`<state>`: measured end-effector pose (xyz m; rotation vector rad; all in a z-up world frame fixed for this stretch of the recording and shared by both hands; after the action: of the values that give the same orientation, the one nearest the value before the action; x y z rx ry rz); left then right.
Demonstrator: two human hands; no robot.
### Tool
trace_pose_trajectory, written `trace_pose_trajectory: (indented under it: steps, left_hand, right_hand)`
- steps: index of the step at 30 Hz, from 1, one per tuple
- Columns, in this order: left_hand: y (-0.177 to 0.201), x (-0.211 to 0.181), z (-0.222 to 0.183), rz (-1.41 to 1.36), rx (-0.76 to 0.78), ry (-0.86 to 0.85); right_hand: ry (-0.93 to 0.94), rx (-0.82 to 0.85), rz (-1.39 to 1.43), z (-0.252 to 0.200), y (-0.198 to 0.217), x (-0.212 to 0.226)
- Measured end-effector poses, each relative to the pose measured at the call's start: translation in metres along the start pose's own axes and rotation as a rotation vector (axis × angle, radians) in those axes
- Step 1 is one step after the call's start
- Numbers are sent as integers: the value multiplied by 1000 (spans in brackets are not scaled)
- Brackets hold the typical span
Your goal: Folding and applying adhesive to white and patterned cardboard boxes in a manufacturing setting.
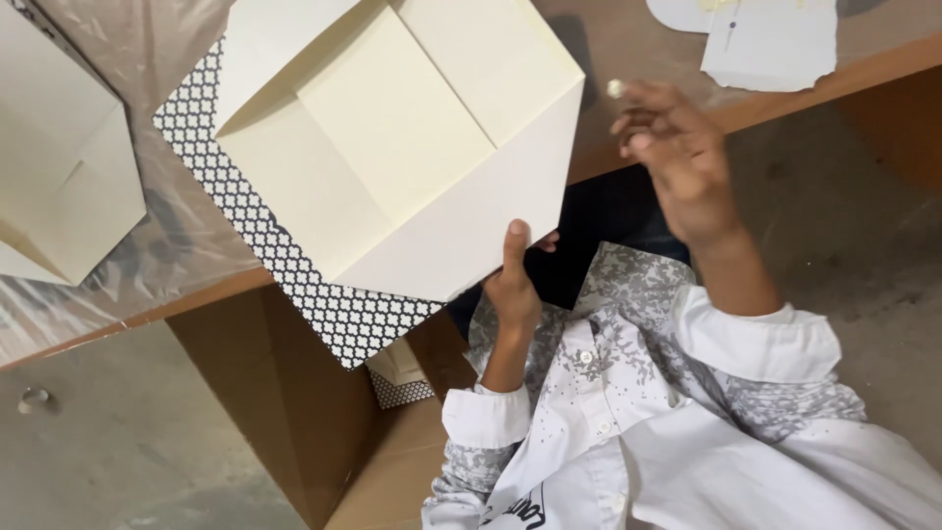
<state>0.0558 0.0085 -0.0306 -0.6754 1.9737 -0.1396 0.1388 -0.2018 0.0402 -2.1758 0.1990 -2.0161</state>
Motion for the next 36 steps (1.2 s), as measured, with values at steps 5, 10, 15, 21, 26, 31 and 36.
trace_pose_trajectory:
  steps: [5, 10, 15, 21, 26, 31, 36]
  left_hand:
    - [-2, 4, -4, -82, -7, 57]
    - [-1, 8, -4, -103, -6, 86]
    - [-3, 1, -7, -138, 6, 70]
    - [-6, -6, -10, -175, -5, 52]
    - [-2, -2, -13, -218, -48, 101]
    - [-7, -10, -16, -229, -79, 137]
    - [-8, -18, -15, -172, -36, 36]
  right_hand:
    - [151, -81, -387, 5, -28, 8]
    - [184, -146, -652, 6, -26, 3]
    - [367, -124, -857, 1, -36, 12]
    - [470, -83, -1026, -16, -37, 4]
    - [564, 22, -1066, -31, -43, 7]
    - [653, 114, -1096, -42, -52, 14]
    - [774, 184, -1070, -48, -57, 15]
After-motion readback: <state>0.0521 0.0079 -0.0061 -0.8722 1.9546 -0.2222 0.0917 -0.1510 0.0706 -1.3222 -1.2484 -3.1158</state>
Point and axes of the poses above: each hand's wrist, its own z-axis towards the middle knuckle, its own y-axis out of the back of the hand, x = y × z, the point moved 7 cm from there along z, towards the middle knuckle, and after that the axes turned 8 degrees about -z, right-handed, at the moved point
